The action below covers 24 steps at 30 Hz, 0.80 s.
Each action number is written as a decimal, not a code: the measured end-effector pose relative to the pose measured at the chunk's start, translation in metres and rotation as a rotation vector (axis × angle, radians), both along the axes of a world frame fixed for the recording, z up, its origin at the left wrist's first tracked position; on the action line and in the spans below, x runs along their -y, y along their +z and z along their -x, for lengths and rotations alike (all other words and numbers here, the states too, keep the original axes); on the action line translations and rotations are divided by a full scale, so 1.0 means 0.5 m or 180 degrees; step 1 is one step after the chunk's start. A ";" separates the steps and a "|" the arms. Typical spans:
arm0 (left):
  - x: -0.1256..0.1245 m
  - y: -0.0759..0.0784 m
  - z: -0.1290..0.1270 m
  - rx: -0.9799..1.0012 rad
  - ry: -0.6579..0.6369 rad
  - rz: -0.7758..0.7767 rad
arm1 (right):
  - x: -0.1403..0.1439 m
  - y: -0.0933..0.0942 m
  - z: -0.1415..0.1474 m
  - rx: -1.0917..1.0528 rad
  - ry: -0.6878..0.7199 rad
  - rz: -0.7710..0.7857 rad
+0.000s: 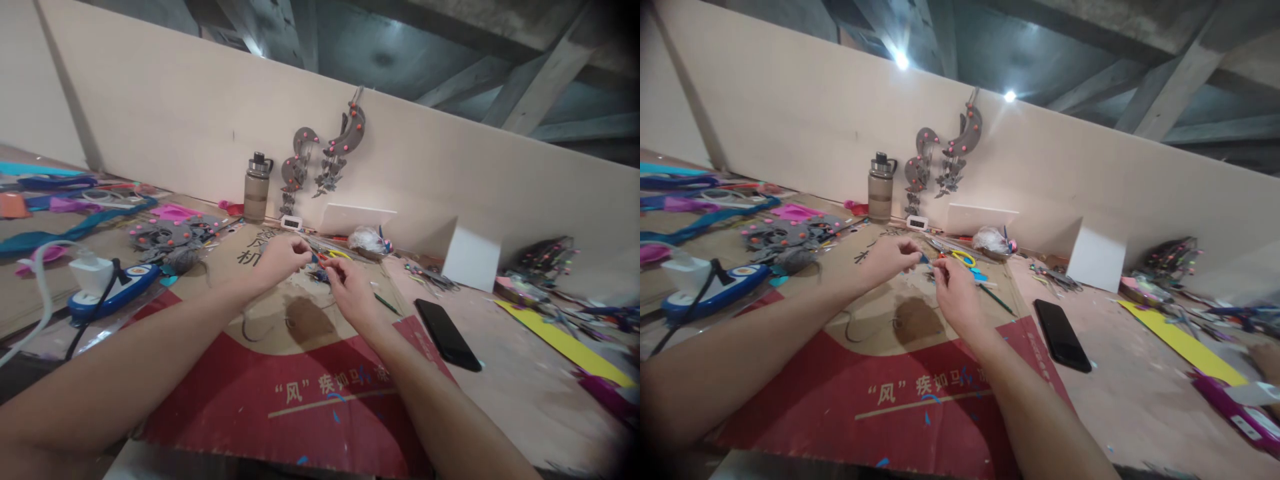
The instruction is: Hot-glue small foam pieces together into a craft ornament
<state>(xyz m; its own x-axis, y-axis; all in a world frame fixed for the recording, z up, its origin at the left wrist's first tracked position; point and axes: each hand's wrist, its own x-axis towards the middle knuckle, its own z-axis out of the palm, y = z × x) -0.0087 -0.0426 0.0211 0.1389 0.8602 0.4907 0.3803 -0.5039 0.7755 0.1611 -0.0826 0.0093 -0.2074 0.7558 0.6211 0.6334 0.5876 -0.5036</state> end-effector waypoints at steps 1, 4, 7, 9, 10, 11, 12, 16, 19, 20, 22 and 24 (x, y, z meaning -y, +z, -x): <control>-0.008 0.000 0.007 0.0252 0.0005 0.0115 | 0.003 0.001 0.002 0.0016 0.0028 -0.0003; -0.039 -0.004 0.036 0.0892 0.0137 0.0381 | 0.013 0.007 0.010 0.0033 0.0055 0.0016; -0.078 -0.016 0.068 0.1497 0.0402 0.0425 | 0.025 0.014 0.018 -0.0072 0.0144 0.0069; -0.103 -0.024 0.090 0.1838 0.0482 0.0440 | 0.034 0.018 0.024 -0.0185 0.0275 0.0209; -0.114 -0.026 0.101 0.1992 0.0499 0.0483 | 0.040 0.021 0.027 -0.0259 0.0367 0.0348; -0.123 -0.027 0.111 0.2171 0.0516 0.0501 | 0.047 0.025 0.030 -0.0343 0.0477 0.0519; -0.130 -0.026 0.120 0.2368 0.0530 0.0536 | 0.055 0.030 0.033 -0.0411 0.0619 0.0701; -0.141 -0.016 0.145 0.3040 0.0532 0.0553 | 0.077 0.060 0.031 -0.0014 0.1618 0.1054; -0.139 -0.012 0.147 0.3339 0.0458 0.0601 | 0.061 0.080 0.004 0.0213 0.1665 0.0904; -0.137 -0.012 0.144 0.3362 0.0445 0.0630 | 0.049 0.082 -0.010 0.0098 0.1258 0.0811; -0.132 -0.013 0.137 0.3292 0.0413 0.0661 | 0.018 0.076 -0.041 0.0089 0.0100 0.0649; -0.126 -0.014 0.127 0.3158 0.0386 0.0638 | -0.011 0.058 -0.070 0.0693 -0.0770 0.0561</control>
